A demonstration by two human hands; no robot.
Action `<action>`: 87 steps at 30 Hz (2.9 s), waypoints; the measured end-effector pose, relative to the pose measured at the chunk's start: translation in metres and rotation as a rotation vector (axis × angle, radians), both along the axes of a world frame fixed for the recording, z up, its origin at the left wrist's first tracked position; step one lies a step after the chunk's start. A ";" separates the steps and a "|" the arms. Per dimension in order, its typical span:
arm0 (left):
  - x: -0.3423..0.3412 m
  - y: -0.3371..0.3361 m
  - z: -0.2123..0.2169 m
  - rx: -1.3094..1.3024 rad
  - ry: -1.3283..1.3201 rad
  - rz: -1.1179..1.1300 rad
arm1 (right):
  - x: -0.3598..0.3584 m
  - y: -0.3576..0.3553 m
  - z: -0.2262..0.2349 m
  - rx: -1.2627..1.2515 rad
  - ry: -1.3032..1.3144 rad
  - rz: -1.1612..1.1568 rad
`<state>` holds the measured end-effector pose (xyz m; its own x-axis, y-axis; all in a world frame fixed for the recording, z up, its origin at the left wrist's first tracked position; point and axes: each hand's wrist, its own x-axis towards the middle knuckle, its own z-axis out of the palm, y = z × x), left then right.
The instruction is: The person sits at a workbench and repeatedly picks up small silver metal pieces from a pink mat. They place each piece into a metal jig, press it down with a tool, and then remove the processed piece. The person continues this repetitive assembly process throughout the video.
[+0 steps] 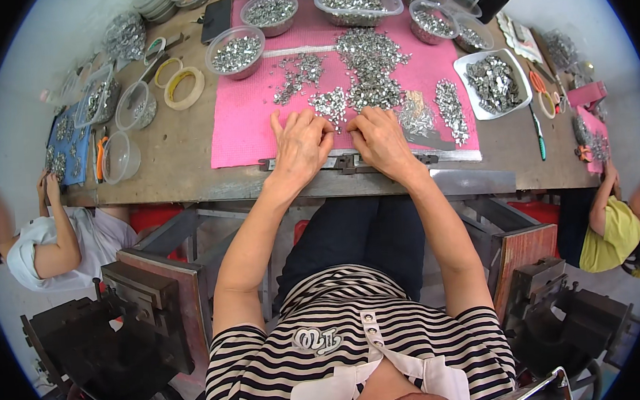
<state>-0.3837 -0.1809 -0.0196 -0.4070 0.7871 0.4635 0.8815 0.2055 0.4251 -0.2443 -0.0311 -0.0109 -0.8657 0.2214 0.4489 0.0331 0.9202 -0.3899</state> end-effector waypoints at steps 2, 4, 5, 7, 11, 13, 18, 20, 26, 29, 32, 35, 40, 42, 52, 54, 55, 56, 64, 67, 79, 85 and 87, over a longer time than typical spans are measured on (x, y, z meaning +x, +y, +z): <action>0.000 0.000 0.001 -0.009 -0.006 -0.001 | -0.001 0.000 0.001 0.011 0.006 0.000; 0.003 0.002 0.004 -0.002 -0.014 -0.013 | -0.001 0.002 -0.001 0.023 0.037 0.012; 0.008 0.002 0.007 0.010 -0.019 -0.023 | 0.003 0.005 0.001 0.006 0.058 0.008; 0.020 0.003 0.014 0.042 -0.043 -0.078 | 0.016 0.012 0.007 -0.028 0.097 0.002; 0.048 0.011 0.018 0.110 -0.078 -0.242 | 0.059 0.023 0.021 -0.185 0.057 -0.061; 0.059 0.016 0.016 0.109 -0.080 -0.290 | 0.074 0.019 0.017 -0.199 0.078 -0.042; 0.068 0.025 0.009 0.061 -0.020 -0.291 | 0.089 0.005 0.008 -0.105 0.110 -0.046; 0.070 0.026 0.009 0.059 0.012 -0.284 | 0.088 0.004 0.005 -0.042 0.111 -0.038; 0.073 0.025 0.007 0.070 0.002 -0.249 | 0.085 0.002 0.003 0.104 0.121 -0.019; 0.075 0.022 0.007 0.073 0.005 -0.237 | 0.089 0.003 0.004 0.184 0.117 0.008; 0.074 0.015 0.008 0.110 -0.009 -0.241 | 0.094 0.002 -0.001 0.249 0.126 0.016; 0.059 0.001 0.011 0.142 -0.049 -0.156 | 0.096 0.001 -0.003 0.250 0.141 0.014; 0.017 -0.008 0.009 0.042 -0.049 0.095 | 0.087 0.004 0.001 0.166 0.163 0.016; 0.011 -0.006 0.007 0.017 -0.010 0.109 | 0.067 0.004 0.004 0.156 0.162 0.004; 0.015 0.009 0.005 0.029 0.119 0.119 | -0.021 0.004 -0.009 0.234 0.082 -0.091; 0.015 0.011 0.006 0.026 0.136 0.090 | -0.026 0.003 -0.009 0.264 0.077 -0.085; 0.014 0.011 0.007 0.021 0.140 0.075 | -0.025 0.004 -0.009 0.280 0.070 -0.084; 0.012 0.011 0.007 0.016 0.145 0.059 | -0.022 0.006 -0.008 0.252 0.073 -0.078; 0.000 0.010 0.006 -0.006 -0.066 -0.053 | 0.057 0.023 0.022 -0.175 0.037 -0.050; 0.020 0.011 0.017 0.064 -0.094 -0.115 | 0.082 0.019 0.019 -0.220 0.020 -0.041; 0.078 0.033 0.011 0.042 0.001 -0.303 | 0.094 0.009 0.007 0.034 0.124 -0.031; 0.072 0.026 0.011 0.116 -0.130 -0.291 | 0.110 0.012 0.001 -0.148 0.203 -0.173; 0.067 0.020 0.012 0.148 -0.206 -0.248 | 0.115 0.010 -0.006 -0.171 0.240 -0.253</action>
<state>-0.3168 -0.1610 -0.0071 -0.3090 0.8042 0.5078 0.7893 -0.0811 0.6086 -0.1296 -0.0209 -0.0170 -0.6493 0.5039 0.5697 0.1402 0.8155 -0.5616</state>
